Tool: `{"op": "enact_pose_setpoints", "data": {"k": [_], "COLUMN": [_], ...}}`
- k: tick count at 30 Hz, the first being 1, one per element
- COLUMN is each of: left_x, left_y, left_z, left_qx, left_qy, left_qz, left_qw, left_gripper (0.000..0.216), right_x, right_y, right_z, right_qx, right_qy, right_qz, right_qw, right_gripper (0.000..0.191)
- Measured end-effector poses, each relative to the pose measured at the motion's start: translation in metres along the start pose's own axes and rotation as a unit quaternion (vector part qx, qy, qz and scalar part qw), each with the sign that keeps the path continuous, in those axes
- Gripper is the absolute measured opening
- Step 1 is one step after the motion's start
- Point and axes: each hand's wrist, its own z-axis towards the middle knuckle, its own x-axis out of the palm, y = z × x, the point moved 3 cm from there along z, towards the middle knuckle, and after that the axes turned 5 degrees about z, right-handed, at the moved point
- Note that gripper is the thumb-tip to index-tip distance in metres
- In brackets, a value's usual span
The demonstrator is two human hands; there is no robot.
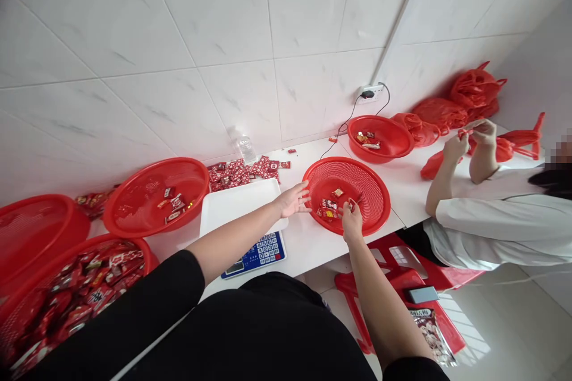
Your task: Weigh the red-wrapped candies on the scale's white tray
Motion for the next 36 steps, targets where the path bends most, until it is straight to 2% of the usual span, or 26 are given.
{"op": "enact_pose_setpoints", "data": {"k": [2, 4, 7, 10, 13, 15, 17, 19, 21, 23, 25, 28, 30, 32, 36], "left_x": [-0.026, -0.059, -0.115, -0.172, -0.228, -0.263, -0.291, -0.314, -0.330, -0.342, -0.350, -0.359, -0.363, -0.366, -0.374], "left_y": [0.007, 0.020, 0.044, 0.071, 0.096, 0.111, 0.127, 0.143, 0.161, 0.176, 0.186, 0.190, 0.188, 0.186, 0.182], "left_z": [-0.024, -0.057, -0.119, -0.186, -0.254, -0.298, -0.335, -0.363, -0.379, -0.384, -0.380, -0.368, -0.362, -0.360, -0.363], "left_qx": [-0.010, -0.009, 0.014, 0.063, 0.105, 0.104, 0.065, -0.009, -0.098, -0.171, -0.212, -0.241, -0.245, -0.218, -0.144], "left_qy": [0.001, -0.023, -0.123, -0.264, -0.427, -0.523, -0.585, -0.610, -0.602, -0.576, -0.550, -0.530, -0.533, -0.546, -0.567], "left_qz": [-0.010, -0.007, 0.018, 0.042, 0.089, 0.150, 0.243, 0.349, 0.422, 0.453, 0.472, 0.500, 0.511, 0.517, 0.496], "left_qw": [1.000, 1.000, 0.992, 0.962, 0.894, 0.833, 0.771, 0.712, 0.671, 0.658, 0.655, 0.641, 0.629, 0.622, 0.641], "left_gripper": [0.055, 0.044, 0.038, 0.033, 0.026, 0.023, 0.028, 0.044, 0.065, 0.084, 0.094, 0.097, 0.092, 0.077, 0.046], "right_x": [0.014, 0.040, 0.095, 0.150, 0.193, 0.212, 0.225, 0.233, 0.238, 0.239, 0.239, 0.239, 0.239, 0.239, 0.238], "right_y": [-0.003, -0.002, 0.001, 0.005, 0.009, 0.012, 0.014, 0.015, 0.012, 0.009, 0.006, 0.004, 0.004, 0.006, 0.011], "right_z": [-0.003, -0.011, -0.031, -0.057, -0.078, -0.087, -0.094, -0.102, -0.112, -0.121, -0.130, -0.140, -0.144, -0.149, -0.157], "right_qx": [0.024, 0.043, 0.072, 0.110, 0.107, 0.061, -0.012, -0.074, -0.092, -0.079, -0.066, -0.056, -0.048, -0.044, -0.050], "right_qy": [0.011, 0.060, 0.187, 0.312, 0.380, 0.387, 0.376, 0.367, 0.372, 0.378, 0.379, 0.374, 0.372, 0.373, 0.383], "right_qz": [0.026, 0.045, 0.046, 0.039, 0.032, -0.014, -0.093, -0.158, -0.190, -0.201, -0.205, -0.207, -0.207, -0.202, -0.192], "right_qw": [0.999, 0.996, 0.979, 0.943, 0.918, 0.920, 0.922, 0.914, 0.904, 0.900, 0.900, 0.902, 0.904, 0.905, 0.902], "right_gripper": [0.047, 0.044, 0.035, 0.036, 0.057, 0.072, 0.080, 0.080, 0.077, 0.076, 0.076, 0.077, 0.080, 0.081, 0.076]}}
